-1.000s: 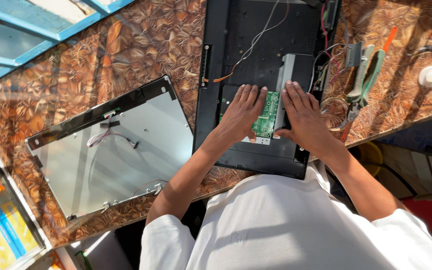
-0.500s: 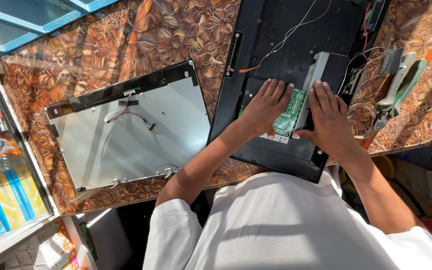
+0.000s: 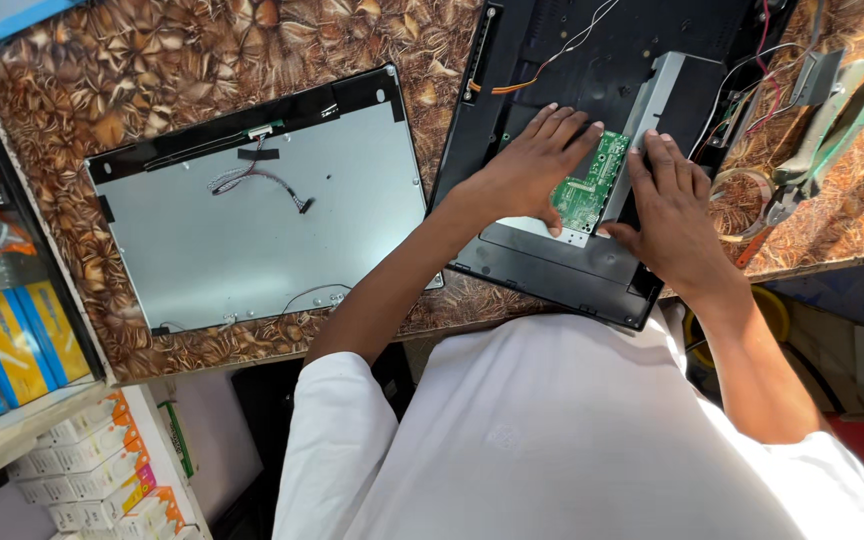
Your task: The person aligns a green circuit board onto the plastic casing of a television and secures it by driving a screw into a metal bracket with a yellow screwdriver.
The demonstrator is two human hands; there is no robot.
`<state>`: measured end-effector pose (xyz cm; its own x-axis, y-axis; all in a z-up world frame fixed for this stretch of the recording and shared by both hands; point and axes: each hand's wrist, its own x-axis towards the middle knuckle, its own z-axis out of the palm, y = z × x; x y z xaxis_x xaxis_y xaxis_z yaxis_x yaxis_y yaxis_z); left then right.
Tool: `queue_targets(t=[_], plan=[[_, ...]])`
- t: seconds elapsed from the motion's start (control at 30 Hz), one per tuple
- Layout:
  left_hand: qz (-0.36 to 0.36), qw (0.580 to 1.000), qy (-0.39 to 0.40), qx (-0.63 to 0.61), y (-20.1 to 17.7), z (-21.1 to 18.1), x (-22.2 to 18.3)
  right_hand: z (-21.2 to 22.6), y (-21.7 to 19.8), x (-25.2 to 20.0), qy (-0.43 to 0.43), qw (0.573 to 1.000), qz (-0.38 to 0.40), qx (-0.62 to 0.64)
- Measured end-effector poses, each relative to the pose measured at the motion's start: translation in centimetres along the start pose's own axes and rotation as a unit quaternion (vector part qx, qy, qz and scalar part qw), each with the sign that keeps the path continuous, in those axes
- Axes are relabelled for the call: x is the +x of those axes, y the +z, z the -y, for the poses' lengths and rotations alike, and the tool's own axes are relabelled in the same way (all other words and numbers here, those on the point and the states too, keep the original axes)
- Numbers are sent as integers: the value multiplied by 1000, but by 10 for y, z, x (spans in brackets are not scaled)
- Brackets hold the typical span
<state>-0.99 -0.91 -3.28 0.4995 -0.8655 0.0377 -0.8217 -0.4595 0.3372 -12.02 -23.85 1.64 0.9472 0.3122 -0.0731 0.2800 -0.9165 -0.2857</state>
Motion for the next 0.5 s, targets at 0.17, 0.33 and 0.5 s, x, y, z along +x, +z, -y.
queue_targets(t=[0.17, 0.33, 0.5], plan=[[27, 999, -25, -33, -42, -5, -13, 16, -26, -6, -19, 999, -6, 37], [-70, 989, -82, -102, -64, -9, -60, 26, -44, -16, -25, 997, -37, 61], [-179, 955, -192, -135, -64, -22, -110, 23, -36, -22, -2, 998, -37, 52]])
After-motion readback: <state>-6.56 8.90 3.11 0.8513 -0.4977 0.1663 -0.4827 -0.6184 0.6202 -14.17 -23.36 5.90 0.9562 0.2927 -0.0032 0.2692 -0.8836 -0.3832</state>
